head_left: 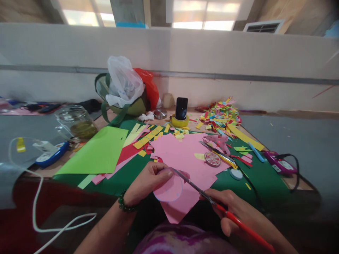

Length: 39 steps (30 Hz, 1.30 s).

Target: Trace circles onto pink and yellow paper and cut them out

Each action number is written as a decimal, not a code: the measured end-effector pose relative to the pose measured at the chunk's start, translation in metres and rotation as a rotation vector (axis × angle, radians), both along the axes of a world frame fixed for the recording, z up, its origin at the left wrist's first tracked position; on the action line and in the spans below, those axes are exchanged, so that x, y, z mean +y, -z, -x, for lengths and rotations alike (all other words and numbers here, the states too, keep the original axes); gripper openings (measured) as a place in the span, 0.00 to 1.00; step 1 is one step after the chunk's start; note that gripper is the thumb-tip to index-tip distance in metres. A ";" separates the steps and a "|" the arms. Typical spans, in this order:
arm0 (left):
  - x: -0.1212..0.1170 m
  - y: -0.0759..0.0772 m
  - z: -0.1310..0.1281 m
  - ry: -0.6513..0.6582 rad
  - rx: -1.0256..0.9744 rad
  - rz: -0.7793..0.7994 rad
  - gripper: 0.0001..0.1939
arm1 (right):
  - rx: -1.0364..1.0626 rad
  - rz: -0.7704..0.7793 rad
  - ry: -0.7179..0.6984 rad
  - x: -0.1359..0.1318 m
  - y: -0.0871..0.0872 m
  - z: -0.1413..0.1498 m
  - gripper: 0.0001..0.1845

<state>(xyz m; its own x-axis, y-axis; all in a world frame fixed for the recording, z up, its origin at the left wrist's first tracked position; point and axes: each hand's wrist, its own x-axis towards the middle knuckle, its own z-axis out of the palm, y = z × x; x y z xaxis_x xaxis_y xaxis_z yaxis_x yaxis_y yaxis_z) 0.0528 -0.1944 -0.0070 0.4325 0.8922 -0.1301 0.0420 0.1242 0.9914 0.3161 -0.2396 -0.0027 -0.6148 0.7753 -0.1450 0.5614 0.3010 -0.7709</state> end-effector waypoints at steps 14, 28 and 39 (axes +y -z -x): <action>0.005 -0.019 0.001 0.031 0.076 -0.036 0.16 | -0.033 -0.004 0.016 0.002 -0.003 -0.002 0.50; 0.007 -0.018 -0.001 0.054 0.185 -0.016 0.11 | -0.004 0.035 0.047 0.002 0.000 0.000 0.45; 0.009 -0.018 0.001 0.105 0.225 -0.008 0.15 | 0.012 0.065 0.042 0.001 -0.002 -0.003 0.46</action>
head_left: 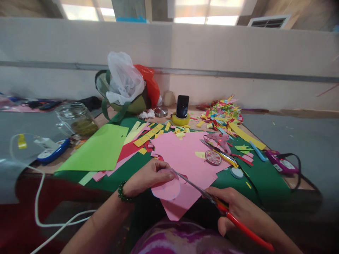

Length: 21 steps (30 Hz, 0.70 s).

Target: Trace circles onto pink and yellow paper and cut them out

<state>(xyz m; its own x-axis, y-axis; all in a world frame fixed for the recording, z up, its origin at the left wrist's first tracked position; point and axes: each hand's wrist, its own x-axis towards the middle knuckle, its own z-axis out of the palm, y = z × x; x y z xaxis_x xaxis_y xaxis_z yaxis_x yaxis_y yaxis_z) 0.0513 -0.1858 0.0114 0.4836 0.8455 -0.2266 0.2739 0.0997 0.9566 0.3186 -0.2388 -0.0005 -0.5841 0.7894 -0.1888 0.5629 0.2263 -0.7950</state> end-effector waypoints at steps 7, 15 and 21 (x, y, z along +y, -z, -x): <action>0.003 -0.004 0.000 0.047 0.054 -0.001 0.16 | -0.008 0.004 0.000 -0.001 0.003 -0.003 0.42; 0.008 -0.010 0.002 0.096 0.175 -0.064 0.12 | -0.077 -0.046 -0.007 -0.001 0.002 -0.002 0.36; 0.007 -0.008 0.001 0.138 0.218 -0.048 0.14 | -0.063 -0.025 0.002 0.001 0.004 0.001 0.36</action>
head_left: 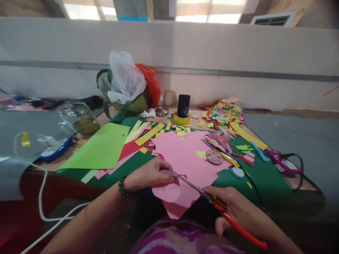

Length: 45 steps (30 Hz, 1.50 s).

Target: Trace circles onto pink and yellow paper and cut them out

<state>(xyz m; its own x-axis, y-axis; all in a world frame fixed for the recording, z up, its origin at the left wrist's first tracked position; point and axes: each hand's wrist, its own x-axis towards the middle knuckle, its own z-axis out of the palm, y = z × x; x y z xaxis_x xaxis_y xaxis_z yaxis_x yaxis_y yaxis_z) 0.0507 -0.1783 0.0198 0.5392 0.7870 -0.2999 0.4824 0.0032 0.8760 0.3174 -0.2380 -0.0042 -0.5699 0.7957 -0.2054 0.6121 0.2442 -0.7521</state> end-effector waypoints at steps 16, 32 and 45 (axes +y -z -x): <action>0.002 -0.001 -0.001 0.048 0.025 -0.011 0.12 | 0.117 0.029 0.050 0.003 0.006 -0.006 0.41; 0.096 -0.001 -0.021 -0.544 -0.278 -0.211 0.14 | 0.478 -0.294 0.423 -0.004 0.060 -0.046 0.34; 0.110 -0.007 -0.053 -0.385 0.174 -0.464 0.08 | 0.405 -0.122 0.462 -0.026 0.046 -0.049 0.47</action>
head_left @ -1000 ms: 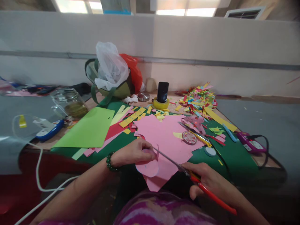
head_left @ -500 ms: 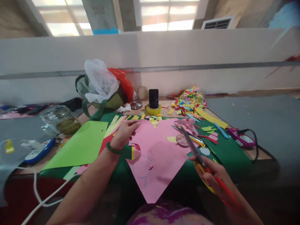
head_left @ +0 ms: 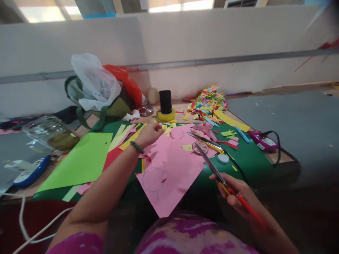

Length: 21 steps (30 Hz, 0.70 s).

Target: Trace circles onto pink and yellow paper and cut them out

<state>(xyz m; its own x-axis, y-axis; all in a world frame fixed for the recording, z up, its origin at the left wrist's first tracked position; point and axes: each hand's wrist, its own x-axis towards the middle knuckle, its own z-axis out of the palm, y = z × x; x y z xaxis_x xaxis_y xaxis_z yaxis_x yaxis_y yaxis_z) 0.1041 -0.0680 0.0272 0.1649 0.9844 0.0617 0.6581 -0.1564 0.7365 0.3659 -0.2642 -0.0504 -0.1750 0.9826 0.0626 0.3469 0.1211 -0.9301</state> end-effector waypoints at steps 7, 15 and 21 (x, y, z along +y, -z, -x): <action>-0.109 0.018 0.065 -0.159 0.391 -0.013 0.20 | 0.131 0.093 -0.073 -0.004 0.029 -0.012 0.49; -0.138 0.049 0.075 -0.212 -0.417 0.397 0.23 | 0.095 0.134 -0.050 -0.001 0.014 0.003 0.41; -0.165 0.047 0.059 -0.385 -1.026 0.397 0.19 | 0.374 0.079 -0.016 -0.006 0.016 0.020 0.44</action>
<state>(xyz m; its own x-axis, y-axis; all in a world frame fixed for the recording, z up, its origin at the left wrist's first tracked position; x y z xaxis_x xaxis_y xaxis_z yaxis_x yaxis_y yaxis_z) 0.0447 -0.2328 -0.0193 -0.0977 0.9385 -0.3312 -0.3216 0.2851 0.9029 0.3460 -0.2703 -0.0663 -0.1694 0.9843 0.0493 -0.0196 0.0466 -0.9987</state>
